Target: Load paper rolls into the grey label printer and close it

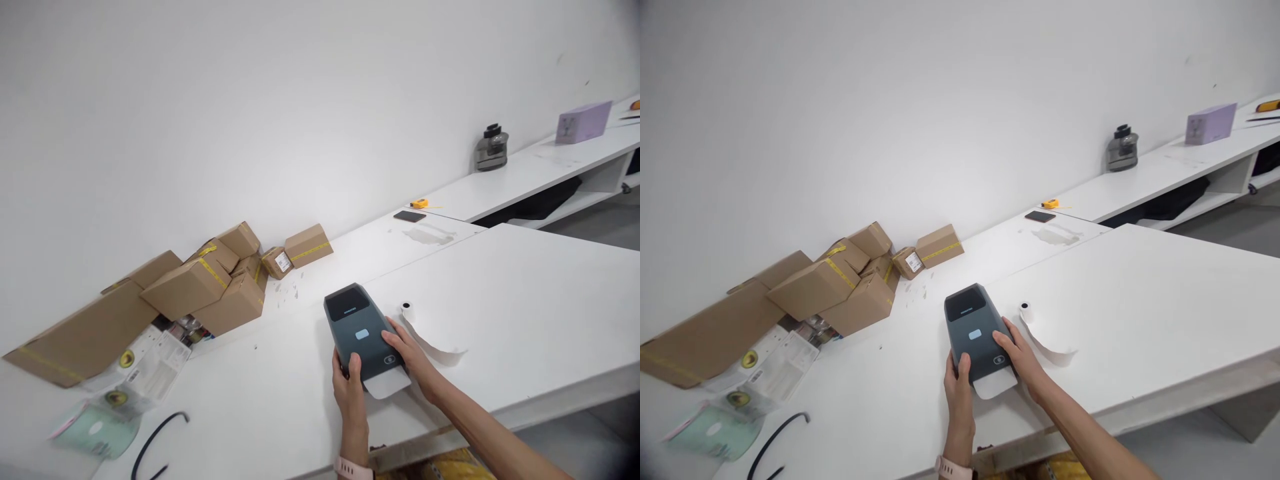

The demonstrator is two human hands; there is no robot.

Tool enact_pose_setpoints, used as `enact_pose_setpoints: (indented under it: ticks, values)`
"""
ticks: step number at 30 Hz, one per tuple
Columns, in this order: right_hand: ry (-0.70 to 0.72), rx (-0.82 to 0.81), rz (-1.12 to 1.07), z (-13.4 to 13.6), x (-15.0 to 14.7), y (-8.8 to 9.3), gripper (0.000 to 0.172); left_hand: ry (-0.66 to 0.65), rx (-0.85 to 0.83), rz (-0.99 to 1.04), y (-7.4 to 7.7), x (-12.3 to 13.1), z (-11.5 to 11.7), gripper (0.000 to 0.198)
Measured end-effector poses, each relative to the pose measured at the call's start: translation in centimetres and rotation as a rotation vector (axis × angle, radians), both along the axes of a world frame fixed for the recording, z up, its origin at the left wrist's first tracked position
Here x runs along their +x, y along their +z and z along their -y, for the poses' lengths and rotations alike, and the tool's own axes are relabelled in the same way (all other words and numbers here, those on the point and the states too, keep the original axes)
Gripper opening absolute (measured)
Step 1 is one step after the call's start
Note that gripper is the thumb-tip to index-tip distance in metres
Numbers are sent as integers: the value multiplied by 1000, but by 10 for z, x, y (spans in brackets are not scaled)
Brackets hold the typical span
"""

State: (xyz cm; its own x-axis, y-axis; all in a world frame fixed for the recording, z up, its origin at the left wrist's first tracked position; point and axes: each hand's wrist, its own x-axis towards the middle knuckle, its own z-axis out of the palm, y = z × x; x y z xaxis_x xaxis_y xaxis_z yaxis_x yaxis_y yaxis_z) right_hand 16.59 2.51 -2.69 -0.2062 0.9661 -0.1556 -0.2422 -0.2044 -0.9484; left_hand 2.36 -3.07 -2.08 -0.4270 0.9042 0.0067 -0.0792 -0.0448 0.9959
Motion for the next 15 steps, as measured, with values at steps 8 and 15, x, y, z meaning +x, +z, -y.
enact_pose_setpoints:
  ticks: [8, 15]
  values:
    - [-23, -23, -22, 2, 0, -1, 78, 78, -258, 157, -65, 26, 46, 69]
    - [-53, -5, -51, 2, -3, 1, 79, 1, -218, 303, -30, 46, 18, 75]
